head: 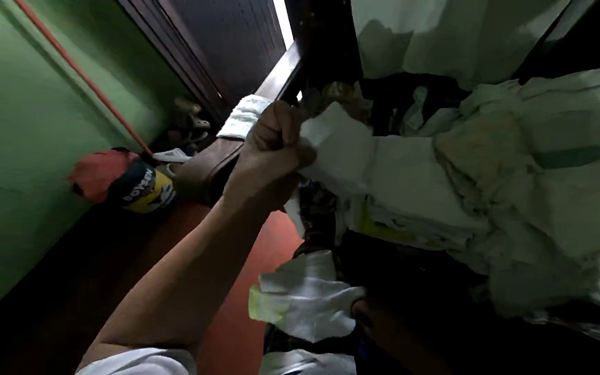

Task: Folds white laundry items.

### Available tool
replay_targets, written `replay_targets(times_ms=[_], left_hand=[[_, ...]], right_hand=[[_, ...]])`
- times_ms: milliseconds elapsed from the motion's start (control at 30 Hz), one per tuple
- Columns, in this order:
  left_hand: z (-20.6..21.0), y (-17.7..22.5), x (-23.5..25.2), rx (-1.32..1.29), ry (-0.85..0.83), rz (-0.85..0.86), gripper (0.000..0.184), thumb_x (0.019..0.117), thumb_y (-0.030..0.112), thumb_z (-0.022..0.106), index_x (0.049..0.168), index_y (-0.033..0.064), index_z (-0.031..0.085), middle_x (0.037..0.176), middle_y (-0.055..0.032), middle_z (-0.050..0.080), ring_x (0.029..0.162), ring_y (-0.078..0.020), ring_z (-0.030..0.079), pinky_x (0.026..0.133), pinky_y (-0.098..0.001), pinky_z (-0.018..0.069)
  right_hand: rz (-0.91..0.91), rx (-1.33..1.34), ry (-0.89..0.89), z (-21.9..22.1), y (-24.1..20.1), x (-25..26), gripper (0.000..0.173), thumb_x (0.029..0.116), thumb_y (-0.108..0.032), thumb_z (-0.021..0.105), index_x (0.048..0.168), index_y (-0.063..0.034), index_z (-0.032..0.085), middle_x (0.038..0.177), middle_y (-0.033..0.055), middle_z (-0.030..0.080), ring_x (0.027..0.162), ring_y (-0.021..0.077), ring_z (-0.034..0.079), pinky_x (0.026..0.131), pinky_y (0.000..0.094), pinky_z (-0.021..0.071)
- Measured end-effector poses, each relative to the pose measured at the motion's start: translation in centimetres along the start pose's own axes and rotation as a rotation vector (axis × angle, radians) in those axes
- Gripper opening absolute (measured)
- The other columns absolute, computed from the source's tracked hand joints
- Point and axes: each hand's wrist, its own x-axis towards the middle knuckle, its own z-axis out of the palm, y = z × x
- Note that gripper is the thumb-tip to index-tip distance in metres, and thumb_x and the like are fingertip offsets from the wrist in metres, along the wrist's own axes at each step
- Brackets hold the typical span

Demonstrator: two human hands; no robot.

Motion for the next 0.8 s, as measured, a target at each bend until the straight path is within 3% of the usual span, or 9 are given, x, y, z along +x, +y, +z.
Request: replay_targets(times_ms=[133, 233, 267, 400, 500, 633, 800], left_hand=[[0.6, 3.7, -6.4, -0.145, -0.037, -0.075, 0.027, 0.0807, -0.004, 0.07, 0.084, 0.0212, 0.061, 0.092, 0.0061, 0.064, 0.08, -0.0036, 0.061, 0.069, -0.0205, 0.0544], [0.9, 5.1, -11.4, -0.288, -0.006, -0.14, 0.024, 0.084, -0.001, 0.072, 0.088, 0.0213, 0.061, 0.089, 0.006, 0.061, 0.079, -0.0033, 0.061, 0.067, -0.0183, 0.0543], [0.9, 5.2, -12.9, -0.336, 0.013, -0.153, 0.023, 0.0849, 0.001, 0.072, 0.088, 0.0209, 0.061, 0.088, 0.0052, 0.06, 0.078, -0.0041, 0.06, 0.066, -0.0192, 0.0534], [0.6, 5.8, -17.8, -0.378, 0.152, -0.122, 0.022, 0.0861, 0.003, 0.071, 0.087, 0.0203, 0.058, 0.087, 0.0043, 0.06, 0.079, -0.0061, 0.061, 0.069, -0.022, 0.0546], [-0.4, 6.8, -20.6, -0.348, 0.314, -0.041, 0.019, 0.0886, 0.005, 0.072, 0.095, 0.0202, 0.062, 0.095, 0.0035, 0.064, 0.09, -0.0078, 0.065, 0.08, -0.0258, 0.0575], [-2.1, 7.4, -23.3, -0.308, 0.475, 0.026, 0.022, 0.0911, 0.004, 0.068, 0.102, 0.0222, 0.066, 0.102, 0.003, 0.069, 0.097, -0.0097, 0.067, 0.087, -0.0302, 0.0586], [-3.2, 7.2, -25.7, -0.325, 0.614, 0.045, 0.022, 0.0915, 0.001, 0.063, 0.1, 0.0206, 0.061, 0.1, 0.0003, 0.068, 0.096, -0.0123, 0.068, 0.086, -0.0319, 0.0589]], right_hand=[[-0.008, 0.201, 0.288, -1.4, -2.1, -2.3, 0.028, 0.1011, -0.017, 0.06, 0.124, -0.0074, 0.071, 0.123, 0.014, 0.07, 0.115, 0.0267, 0.067, 0.103, 0.0455, 0.0524], [-0.083, 0.543, 0.537, -2.4, -5.0, -4.0, 0.023, 0.1004, -0.018, 0.062, 0.12, -0.0065, 0.069, 0.109, 0.0051, 0.07, 0.092, 0.0071, 0.067, 0.082, 0.0243, 0.0581], [-0.162, 0.633, 0.576, -2.7, -5.9, -4.3, 0.023, 0.1003, -0.017, 0.062, 0.119, -0.0054, 0.069, 0.109, 0.003, 0.071, 0.091, 0.0034, 0.067, 0.08, 0.0203, 0.058], [-0.444, 0.693, 0.463, -4.1, -10.1, -4.7, 0.035, 0.1038, -0.025, 0.058, 0.13, -0.0015, 0.063, 0.122, 0.0032, 0.069, 0.106, 0.0056, 0.066, 0.09, 0.0223, 0.0573], [-0.522, 0.577, 0.356, -3.6, -12.7, -3.5, 0.046, 0.1044, -0.036, 0.057, 0.137, -0.0036, 0.061, 0.127, 0.0062, 0.068, 0.113, 0.0104, 0.064, 0.096, 0.0272, 0.0554], [-0.57, 0.505, 0.262, -1.0, -14.8, -0.9, 0.052, 0.102, -0.037, 0.062, 0.143, -0.006, 0.058, 0.135, 0.0092, 0.064, 0.124, 0.0147, 0.061, 0.105, 0.0335, 0.0524], [-0.497, 0.495, 0.193, 1.9, -15.5, 1.5, 0.05, 0.1001, -0.027, 0.064, 0.143, -0.003, 0.056, 0.133, 0.0117, 0.065, 0.122, 0.016, 0.063, 0.104, 0.0349, 0.054]])
